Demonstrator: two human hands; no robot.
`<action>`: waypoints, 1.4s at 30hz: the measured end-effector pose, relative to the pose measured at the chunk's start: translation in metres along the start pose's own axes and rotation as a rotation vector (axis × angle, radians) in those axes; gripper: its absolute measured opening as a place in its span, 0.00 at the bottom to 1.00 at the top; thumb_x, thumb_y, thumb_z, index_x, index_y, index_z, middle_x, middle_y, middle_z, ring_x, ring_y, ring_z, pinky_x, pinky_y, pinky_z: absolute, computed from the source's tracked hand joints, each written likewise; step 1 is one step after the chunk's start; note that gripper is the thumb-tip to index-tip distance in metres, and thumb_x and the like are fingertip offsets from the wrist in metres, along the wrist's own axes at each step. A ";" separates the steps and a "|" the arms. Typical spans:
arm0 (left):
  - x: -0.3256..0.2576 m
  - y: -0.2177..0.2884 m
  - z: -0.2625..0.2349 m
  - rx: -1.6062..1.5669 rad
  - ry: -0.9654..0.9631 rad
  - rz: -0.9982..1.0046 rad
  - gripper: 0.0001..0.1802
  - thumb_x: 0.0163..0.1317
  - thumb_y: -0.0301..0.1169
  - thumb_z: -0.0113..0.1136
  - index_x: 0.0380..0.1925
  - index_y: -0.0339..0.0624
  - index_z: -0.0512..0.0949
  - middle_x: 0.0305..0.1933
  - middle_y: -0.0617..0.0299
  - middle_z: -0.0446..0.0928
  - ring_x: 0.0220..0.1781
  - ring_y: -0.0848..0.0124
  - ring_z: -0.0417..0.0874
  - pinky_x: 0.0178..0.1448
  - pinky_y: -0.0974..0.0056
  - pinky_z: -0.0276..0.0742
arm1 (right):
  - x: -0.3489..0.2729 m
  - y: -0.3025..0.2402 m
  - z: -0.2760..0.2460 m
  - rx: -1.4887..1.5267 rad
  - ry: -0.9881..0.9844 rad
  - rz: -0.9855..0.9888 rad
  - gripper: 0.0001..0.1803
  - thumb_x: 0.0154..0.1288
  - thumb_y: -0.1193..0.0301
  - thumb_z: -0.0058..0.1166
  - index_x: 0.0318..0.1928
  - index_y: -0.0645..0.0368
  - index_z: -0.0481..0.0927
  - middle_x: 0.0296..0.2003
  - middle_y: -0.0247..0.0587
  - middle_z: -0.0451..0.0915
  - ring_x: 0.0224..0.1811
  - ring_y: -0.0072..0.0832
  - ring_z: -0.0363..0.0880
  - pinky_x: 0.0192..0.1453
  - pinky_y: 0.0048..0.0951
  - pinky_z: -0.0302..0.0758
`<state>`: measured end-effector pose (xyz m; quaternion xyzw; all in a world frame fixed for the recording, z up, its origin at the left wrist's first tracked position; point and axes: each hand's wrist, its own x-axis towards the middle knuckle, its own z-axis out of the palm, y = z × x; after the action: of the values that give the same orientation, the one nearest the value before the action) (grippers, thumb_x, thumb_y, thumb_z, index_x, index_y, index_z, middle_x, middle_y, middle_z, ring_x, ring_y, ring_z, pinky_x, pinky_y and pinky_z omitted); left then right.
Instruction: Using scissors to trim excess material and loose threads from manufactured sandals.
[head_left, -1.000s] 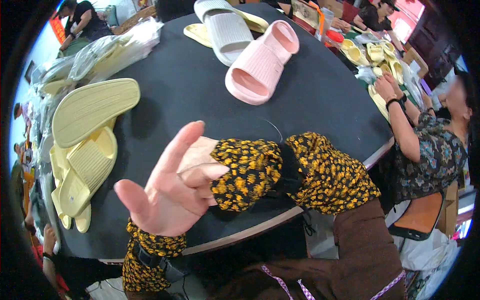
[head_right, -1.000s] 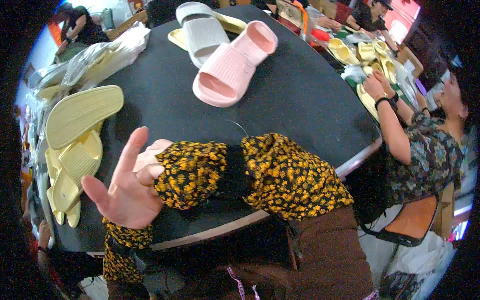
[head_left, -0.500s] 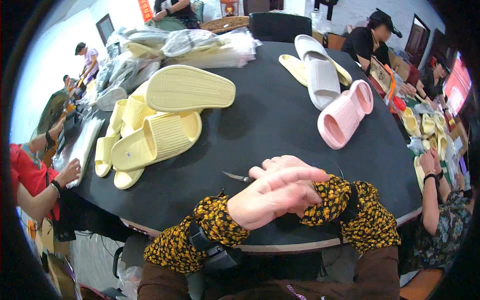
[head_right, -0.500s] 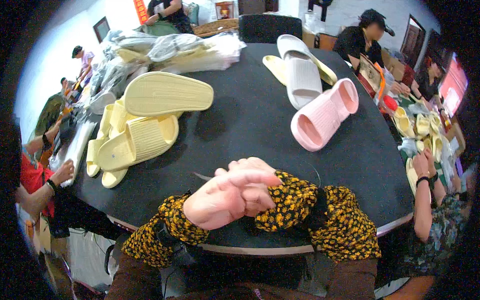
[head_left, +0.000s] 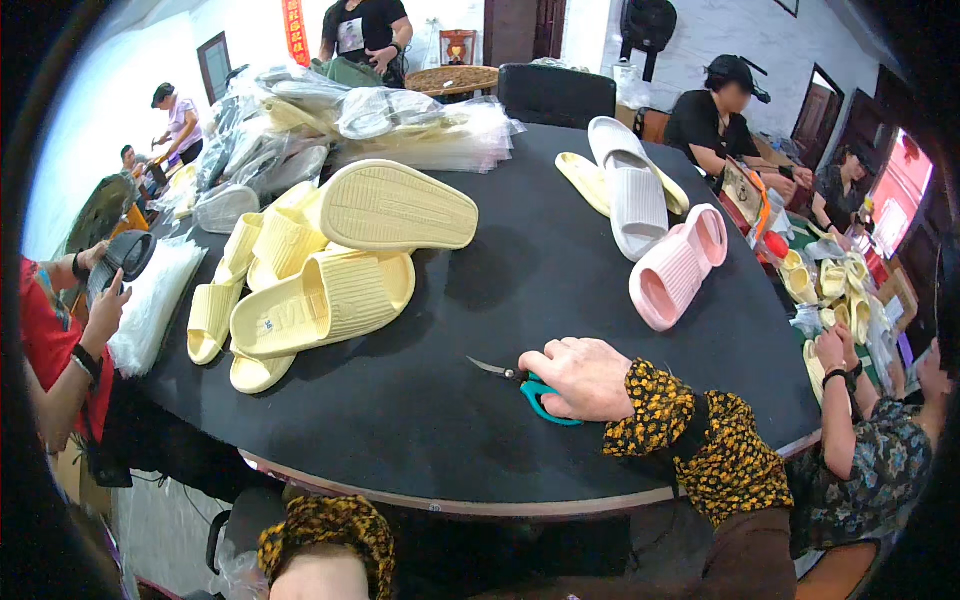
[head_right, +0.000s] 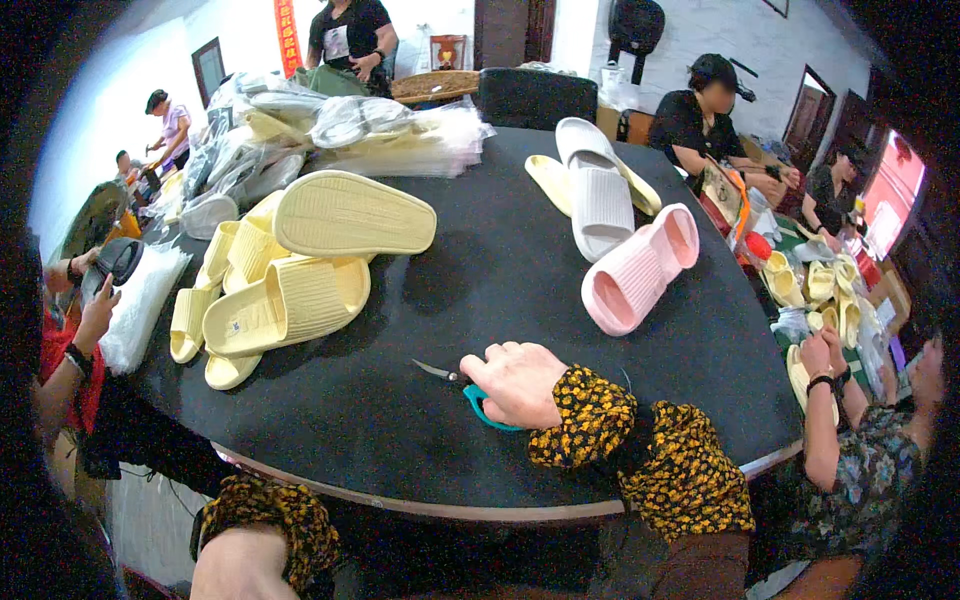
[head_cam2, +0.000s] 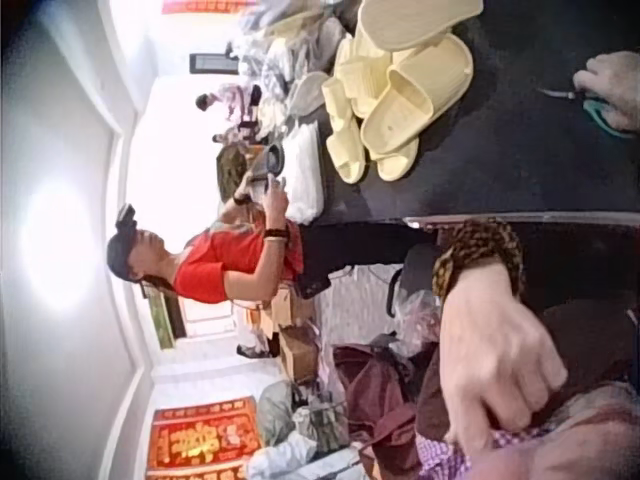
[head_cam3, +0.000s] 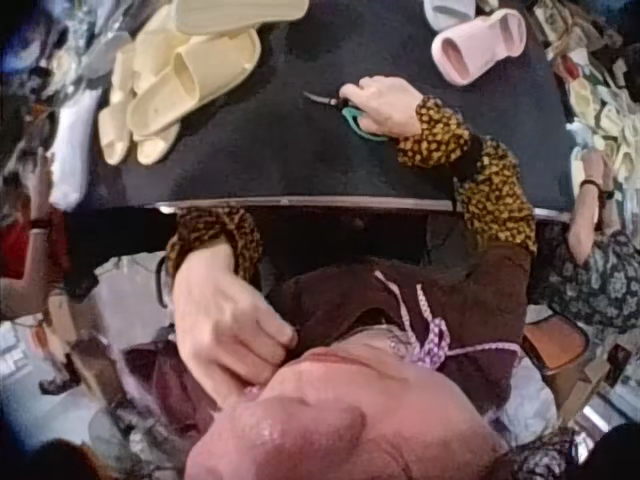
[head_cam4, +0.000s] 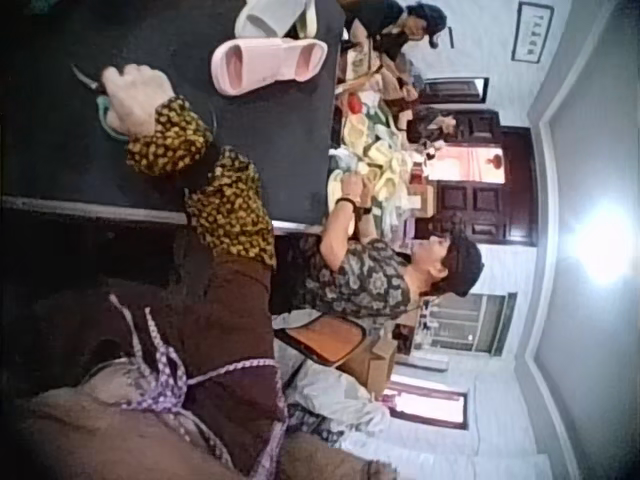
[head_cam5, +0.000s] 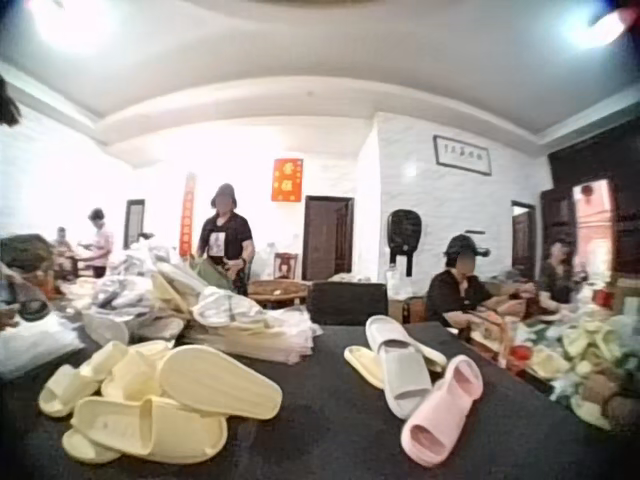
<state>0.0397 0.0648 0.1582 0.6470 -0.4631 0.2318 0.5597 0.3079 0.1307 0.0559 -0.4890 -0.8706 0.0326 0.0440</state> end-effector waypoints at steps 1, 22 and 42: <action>0.001 0.006 0.003 0.005 -0.028 -0.014 0.16 0.63 0.26 0.41 0.16 0.39 0.71 0.16 0.58 0.64 0.17 0.64 0.67 0.25 0.60 0.63 | 0.001 -0.002 -0.002 -0.012 0.001 0.001 0.18 0.49 0.68 0.53 0.42 0.58 0.71 0.29 0.48 0.75 0.35 0.42 0.77 0.41 0.38 0.74; -0.027 0.046 0.003 0.186 -0.054 0.063 0.11 0.54 0.21 0.41 0.19 0.36 0.73 0.17 0.54 0.69 0.19 0.63 0.73 0.31 0.55 0.73 | -0.001 -0.007 -0.031 -0.079 0.015 0.037 0.19 0.46 0.69 0.54 0.42 0.58 0.69 0.28 0.49 0.75 0.33 0.43 0.77 0.37 0.40 0.75; -0.039 -0.059 -0.039 0.028 0.212 -0.300 0.13 0.63 0.32 0.52 0.29 0.31 0.77 0.24 0.54 0.73 0.22 0.63 0.74 0.29 0.61 0.69 | -0.028 0.018 -0.005 0.298 -0.016 0.092 0.25 0.51 0.60 0.60 0.47 0.56 0.70 0.37 0.49 0.75 0.42 0.43 0.75 0.47 0.39 0.72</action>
<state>0.0805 0.1114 0.1070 0.6887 -0.2965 0.2189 0.6244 0.3383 0.1167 0.0576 -0.5162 -0.8331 0.1671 0.1077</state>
